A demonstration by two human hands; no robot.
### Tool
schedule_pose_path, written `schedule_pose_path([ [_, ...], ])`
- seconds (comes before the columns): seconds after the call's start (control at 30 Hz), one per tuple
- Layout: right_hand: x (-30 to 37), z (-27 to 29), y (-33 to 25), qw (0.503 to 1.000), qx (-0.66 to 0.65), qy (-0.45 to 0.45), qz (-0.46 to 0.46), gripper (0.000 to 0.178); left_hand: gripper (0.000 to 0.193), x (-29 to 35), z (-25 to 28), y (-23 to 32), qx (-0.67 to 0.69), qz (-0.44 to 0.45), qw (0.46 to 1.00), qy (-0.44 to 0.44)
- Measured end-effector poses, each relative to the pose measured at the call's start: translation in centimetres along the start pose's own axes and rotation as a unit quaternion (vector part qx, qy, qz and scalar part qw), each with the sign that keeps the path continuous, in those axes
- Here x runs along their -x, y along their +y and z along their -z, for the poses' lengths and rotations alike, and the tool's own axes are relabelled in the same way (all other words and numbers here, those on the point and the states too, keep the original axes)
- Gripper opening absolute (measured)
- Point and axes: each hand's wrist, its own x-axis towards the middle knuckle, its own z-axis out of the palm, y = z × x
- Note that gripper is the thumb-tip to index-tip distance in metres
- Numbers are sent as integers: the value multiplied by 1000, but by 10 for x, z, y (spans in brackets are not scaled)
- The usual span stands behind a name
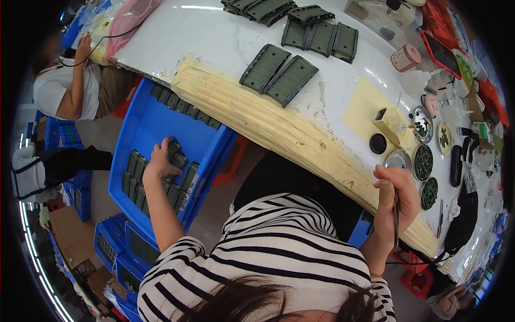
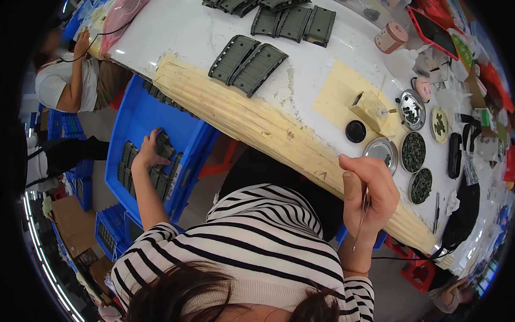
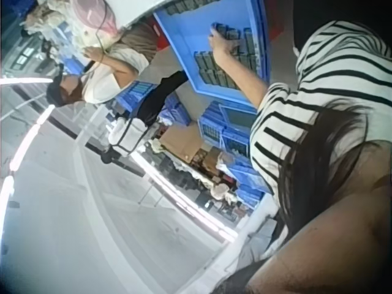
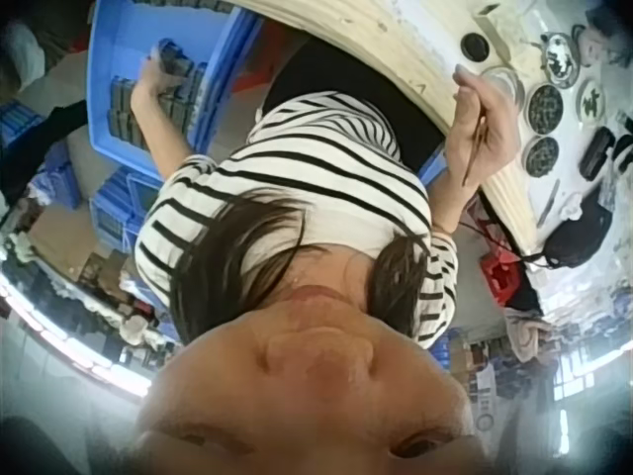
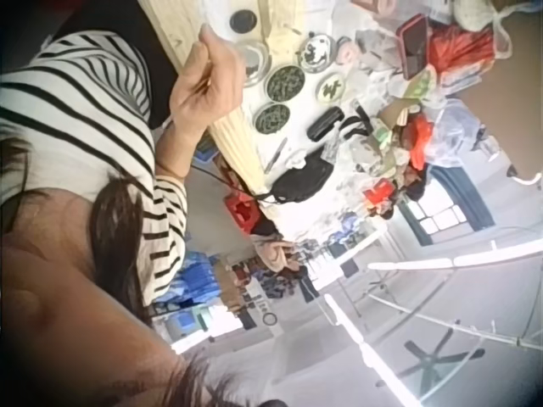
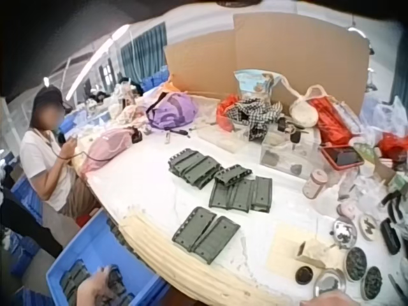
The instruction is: Assembling and detailing plastic toy tanks at a factory workbench using small hand tools.
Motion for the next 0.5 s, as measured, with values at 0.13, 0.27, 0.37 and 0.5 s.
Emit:
schedule_pose_path([
  [0.13, 1, -1, -3, 1000, -3, -4, -11, 11, 105, -4, 0, -3, 52, -28, 997, 49],
  [0.27, -1, -1, -2, 1000, -7, -7, 13, 11, 98, -14, -8, -6, 43, -42, 990, 124],
  [0.37, 0, 1, -3, 1000, 0, -14, -1, 11, 99, -16, -8, -3, 47, -68, 985, 152],
  [0.5, 2, 2, 0, 1000, -4, -1, 0, 11, 101, -25, -10, -12, 117, -101, 962, 224],
])
